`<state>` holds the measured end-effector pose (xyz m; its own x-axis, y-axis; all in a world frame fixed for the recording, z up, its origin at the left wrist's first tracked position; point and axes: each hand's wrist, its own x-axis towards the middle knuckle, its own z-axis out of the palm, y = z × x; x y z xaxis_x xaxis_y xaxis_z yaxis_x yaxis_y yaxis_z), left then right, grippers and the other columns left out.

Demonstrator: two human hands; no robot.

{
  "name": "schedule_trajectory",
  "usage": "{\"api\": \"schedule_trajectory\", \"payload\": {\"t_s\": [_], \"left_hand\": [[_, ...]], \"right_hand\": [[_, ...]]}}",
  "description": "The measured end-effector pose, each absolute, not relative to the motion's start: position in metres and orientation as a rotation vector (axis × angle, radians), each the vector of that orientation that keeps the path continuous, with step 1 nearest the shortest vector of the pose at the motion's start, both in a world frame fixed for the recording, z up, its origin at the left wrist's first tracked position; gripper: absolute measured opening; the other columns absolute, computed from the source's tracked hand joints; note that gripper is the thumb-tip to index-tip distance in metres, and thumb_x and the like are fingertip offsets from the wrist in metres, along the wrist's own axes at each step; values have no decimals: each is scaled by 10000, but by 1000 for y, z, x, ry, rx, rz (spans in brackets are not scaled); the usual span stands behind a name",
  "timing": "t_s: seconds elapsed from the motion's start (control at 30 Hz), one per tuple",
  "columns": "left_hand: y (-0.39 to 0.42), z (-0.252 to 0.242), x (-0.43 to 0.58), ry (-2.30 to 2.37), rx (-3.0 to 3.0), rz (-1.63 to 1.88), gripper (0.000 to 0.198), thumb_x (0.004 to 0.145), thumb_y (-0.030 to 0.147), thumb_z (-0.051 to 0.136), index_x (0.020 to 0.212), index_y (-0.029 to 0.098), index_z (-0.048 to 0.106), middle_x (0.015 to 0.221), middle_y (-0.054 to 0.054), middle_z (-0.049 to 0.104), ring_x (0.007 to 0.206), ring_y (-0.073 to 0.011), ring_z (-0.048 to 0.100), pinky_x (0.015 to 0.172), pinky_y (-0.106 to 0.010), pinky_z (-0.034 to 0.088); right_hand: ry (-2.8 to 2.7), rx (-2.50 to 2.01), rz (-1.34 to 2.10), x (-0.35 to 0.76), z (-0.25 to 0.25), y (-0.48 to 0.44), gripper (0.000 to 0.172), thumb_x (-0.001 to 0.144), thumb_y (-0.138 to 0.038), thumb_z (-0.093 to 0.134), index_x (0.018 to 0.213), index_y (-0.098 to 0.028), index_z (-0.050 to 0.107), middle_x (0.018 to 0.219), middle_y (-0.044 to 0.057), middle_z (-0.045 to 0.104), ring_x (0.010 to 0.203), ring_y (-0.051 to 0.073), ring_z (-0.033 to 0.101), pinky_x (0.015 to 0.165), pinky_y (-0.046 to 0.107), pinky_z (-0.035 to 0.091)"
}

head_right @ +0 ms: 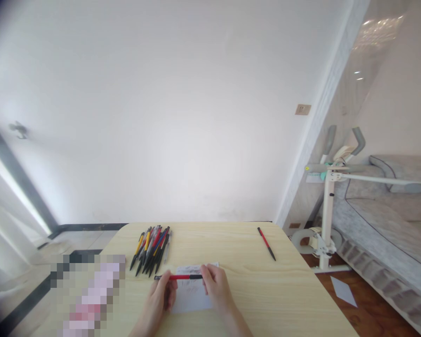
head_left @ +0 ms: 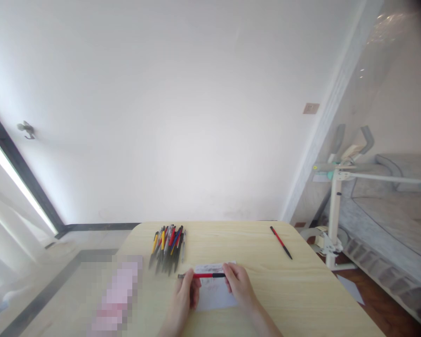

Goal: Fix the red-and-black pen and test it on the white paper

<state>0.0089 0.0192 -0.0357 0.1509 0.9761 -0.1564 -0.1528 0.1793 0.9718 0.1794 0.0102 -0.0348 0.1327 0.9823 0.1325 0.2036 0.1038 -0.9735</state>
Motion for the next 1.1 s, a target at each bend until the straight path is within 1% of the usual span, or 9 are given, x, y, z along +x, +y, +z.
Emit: {"api": "schedule_trajectory", "payload": {"t_s": [0.13, 0.3, 0.4, 0.5, 0.57, 0.63, 0.77, 0.9, 1.1], "left_hand": [[19, -37, 9, 1070, 1045, 1069, 494, 805, 557, 362, 569, 155, 524, 346, 37, 422, 326, -82, 371, 363, -205, 240], [19, -37, 8, 1030, 1057, 1065, 485, 804, 551, 369, 589, 151, 540, 355, 39, 417, 337, -84, 371, 365, -202, 249], [19, -35, 9, 1025, 1045, 1085, 477, 800, 550, 376, 593, 153, 540, 350, 41, 415, 327, -83, 364, 357, -201, 242], [17, -27, 9, 1013, 1012, 1119, 462, 799, 550, 378, 656, 149, 558, 377, 45, 436, 325, -79, 369, 351, -198, 231], [17, -20, 10, 968, 993, 1125, 446, 809, 537, 375, 722, 145, 570, 423, 42, 468, 350, -77, 395, 368, -195, 253], [18, -13, 11, 927, 975, 1114, 439, 813, 527, 379, 744, 140, 575, 460, 35, 492, 380, -80, 424, 395, -197, 289], [26, -7, 16, 947, 967, 1109, 453, 804, 529, 395, 657, 136, 565, 424, 34, 477, 360, -78, 405, 386, -197, 276], [32, -14, 21, 972, 991, 1062, 481, 773, 554, 417, 561, 138, 534, 369, 30, 448, 327, -84, 390, 366, -203, 261], [34, -20, 22, 942, 996, 984, 443, 719, 563, 495, 606, 138, 547, 384, 32, 469, 312, -88, 393, 344, -206, 255]], "right_hand": [[-1338, -1345, 836, 180, -33, 9, 447, 847, -478, 388, 498, -201, 358, 391, -77, 321, 383, 81, 347, 423, 201, 276], [-1305, -1364, 803, 182, -30, 9, 453, 859, -490, 360, 509, -203, 379, 407, -63, 353, 403, 97, 372, 437, 214, 286], [-1198, -1363, 705, 186, -29, 10, 451, 864, -490, 351, 512, -209, 372, 426, -58, 352, 419, 103, 372, 452, 222, 296], [-1056, -1359, 628, 192, -28, 12, 436, 862, -488, 360, 524, -213, 373, 446, -57, 344, 428, 108, 362, 448, 227, 295], [-996, -1349, 624, 194, -28, 14, 410, 860, -481, 370, 555, -209, 401, 466, -55, 354, 436, 110, 363, 435, 224, 289], [-982, -1323, 648, 194, -27, 15, 391, 863, -474, 368, 586, -204, 428, 476, -57, 360, 433, 107, 355, 426, 220, 286], [-1057, -1275, 735, 189, -27, 14, 402, 861, -494, 352, 610, -197, 452, 472, -61, 375, 416, 98, 352, 419, 214, 282], [-1133, -1287, 761, 184, -30, 13, 432, 844, -516, 374, 552, -199, 415, 445, -64, 366, 409, 93, 362, 425, 213, 287], [-1163, -1336, 820, 185, -29, 13, 452, 817, -533, 410, 503, -211, 363, 376, -78, 320, 358, 81, 327, 389, 208, 263]]}}
